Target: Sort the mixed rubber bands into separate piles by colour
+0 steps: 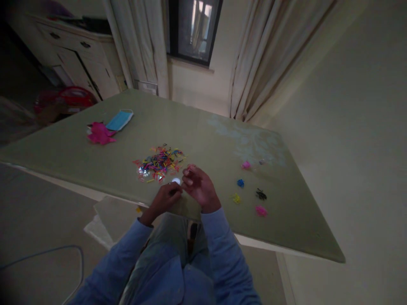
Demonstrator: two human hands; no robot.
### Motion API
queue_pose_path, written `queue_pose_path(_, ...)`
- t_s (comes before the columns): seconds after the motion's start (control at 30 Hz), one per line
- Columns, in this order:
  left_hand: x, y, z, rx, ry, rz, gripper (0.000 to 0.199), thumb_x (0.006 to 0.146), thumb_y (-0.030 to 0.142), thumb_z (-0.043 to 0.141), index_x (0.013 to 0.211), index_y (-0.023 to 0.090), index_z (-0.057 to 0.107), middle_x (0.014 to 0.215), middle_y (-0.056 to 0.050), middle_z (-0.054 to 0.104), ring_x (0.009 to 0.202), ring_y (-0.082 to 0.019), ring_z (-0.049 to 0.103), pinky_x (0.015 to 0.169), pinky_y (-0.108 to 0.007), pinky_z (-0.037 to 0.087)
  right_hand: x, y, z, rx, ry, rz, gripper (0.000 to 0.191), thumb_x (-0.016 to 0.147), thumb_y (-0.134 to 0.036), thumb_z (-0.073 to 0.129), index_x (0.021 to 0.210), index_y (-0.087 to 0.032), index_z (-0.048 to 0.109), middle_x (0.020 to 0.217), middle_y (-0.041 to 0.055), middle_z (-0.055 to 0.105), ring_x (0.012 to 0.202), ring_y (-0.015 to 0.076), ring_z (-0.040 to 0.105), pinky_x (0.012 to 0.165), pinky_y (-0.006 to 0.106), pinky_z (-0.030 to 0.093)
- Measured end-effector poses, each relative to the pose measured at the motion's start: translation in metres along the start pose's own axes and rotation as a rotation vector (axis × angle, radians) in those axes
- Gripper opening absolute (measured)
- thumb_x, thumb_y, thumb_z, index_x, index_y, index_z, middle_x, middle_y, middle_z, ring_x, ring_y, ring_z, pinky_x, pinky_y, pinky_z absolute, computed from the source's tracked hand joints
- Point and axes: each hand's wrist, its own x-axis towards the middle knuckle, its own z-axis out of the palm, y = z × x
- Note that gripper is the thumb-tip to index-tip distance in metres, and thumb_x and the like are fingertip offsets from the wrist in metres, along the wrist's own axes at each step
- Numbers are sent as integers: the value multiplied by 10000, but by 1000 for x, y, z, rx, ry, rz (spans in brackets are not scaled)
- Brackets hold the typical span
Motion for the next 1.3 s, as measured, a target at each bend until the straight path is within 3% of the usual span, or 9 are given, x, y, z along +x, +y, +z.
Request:
queue_pose_path(0.17,0,-2,1,-2,9,4,125,762,202,503,738,185,624,704,-7,620,673,-148,564,664,-259,418,-34,0,3,92,53,7,138,778,-320,657,804,-214,573,772,-36,570,465,53,369,437,185,310)
queue_pose_path(0.83,1,-14,1,65,42,18,237,779,360,509,763,185,669,733,-28,682,686,-177,616,672,-289,455,-111,-9,-35,-202,357,-316,158,758,-303,741,811,-190,643,748,-6,668,486,68,525,430,178,372)
queue_pose_path(0.97,1,-14,0,93,41,23,254,784,376,503,773,191,677,766,-32,698,713,-184,633,694,-293,471,-131,-16,-70,-503,511,-389,176,771,-341,716,835,-189,655,734,8,677,520,99,554,480,215,427)
queue_pose_path(1.07,1,-12,0,101,47,11,263,781,394,508,764,196,680,777,-35,707,724,-190,642,689,-289,480,-155,-26,-115,-841,876,-492,238,773,-402,671,864,-183,660,702,23,674,564,141,588,538,252,466)
queue_pose_path(1.13,1,-12,0,101,49,11,265,777,402,513,761,199,682,781,-36,713,727,-192,646,692,-286,487,-174,-32,-146,-1128,1135,-498,258,781,-404,621,885,-174,675,738,60,696,648,179,626,617,285,492)
queue_pose_path(1.17,1,-12,0,102,47,14,266,776,405,515,762,200,684,784,-36,715,731,-193,648,696,-285,490,-183,-34,-160,-1247,1201,-480,270,782,-409,597,874,-170,682,770,82,709,660,189,629,632,295,494)
queue_pose_path(1.3,1,-10,0,119,31,13,279,771,428,524,772,202,687,780,-34,716,719,-193,653,679,-279,494,-210,-38,-196,-1471,1259,-386,335,801,-409,509,883,-151,705,792,115,723,609,195,622,627,308,489)
